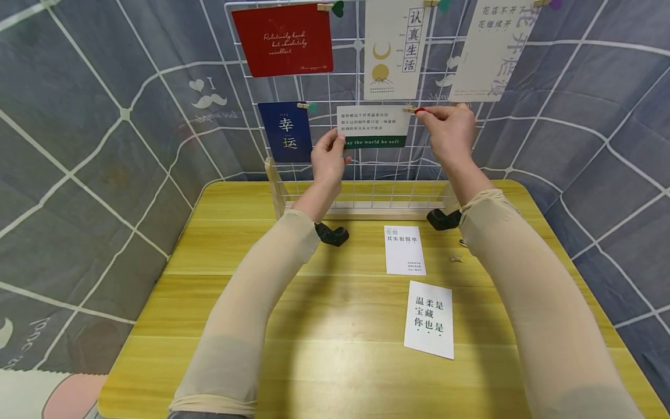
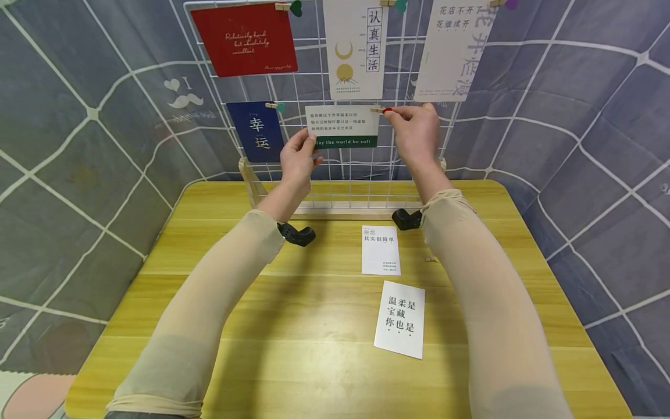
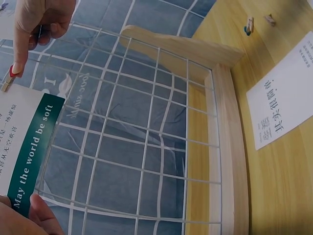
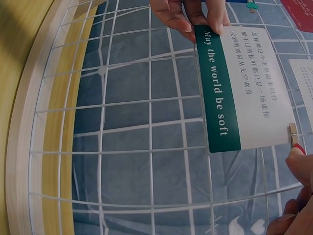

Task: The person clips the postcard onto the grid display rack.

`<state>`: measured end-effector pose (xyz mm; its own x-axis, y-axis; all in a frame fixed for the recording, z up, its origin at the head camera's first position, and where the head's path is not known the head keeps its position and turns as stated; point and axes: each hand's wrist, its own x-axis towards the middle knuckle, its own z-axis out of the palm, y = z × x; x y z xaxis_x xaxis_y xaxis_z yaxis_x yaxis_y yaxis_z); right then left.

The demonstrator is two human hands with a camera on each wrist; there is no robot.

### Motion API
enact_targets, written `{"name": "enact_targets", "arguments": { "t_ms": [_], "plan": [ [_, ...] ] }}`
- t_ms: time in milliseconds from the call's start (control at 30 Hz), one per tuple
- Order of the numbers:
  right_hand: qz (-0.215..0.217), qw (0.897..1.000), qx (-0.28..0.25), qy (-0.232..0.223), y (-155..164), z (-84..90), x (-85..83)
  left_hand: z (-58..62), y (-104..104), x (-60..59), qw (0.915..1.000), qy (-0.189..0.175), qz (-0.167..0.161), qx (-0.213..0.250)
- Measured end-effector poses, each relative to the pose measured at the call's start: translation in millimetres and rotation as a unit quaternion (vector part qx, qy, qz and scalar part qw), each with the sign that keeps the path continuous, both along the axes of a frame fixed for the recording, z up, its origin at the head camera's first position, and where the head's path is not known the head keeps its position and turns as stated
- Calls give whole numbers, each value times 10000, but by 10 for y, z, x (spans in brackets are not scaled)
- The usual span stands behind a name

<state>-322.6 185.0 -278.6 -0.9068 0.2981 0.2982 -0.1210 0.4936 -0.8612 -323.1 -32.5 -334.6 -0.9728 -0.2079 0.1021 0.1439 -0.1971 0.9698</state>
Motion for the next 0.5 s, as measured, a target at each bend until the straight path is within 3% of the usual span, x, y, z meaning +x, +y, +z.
{"name": "enact_targets", "arguments": {
  "t_ms": [500],
  "plan": [
    [73,9998,-162,-70,-11,-4,-11,2,22,-9,9999,19,82,-64]
  ]
}}
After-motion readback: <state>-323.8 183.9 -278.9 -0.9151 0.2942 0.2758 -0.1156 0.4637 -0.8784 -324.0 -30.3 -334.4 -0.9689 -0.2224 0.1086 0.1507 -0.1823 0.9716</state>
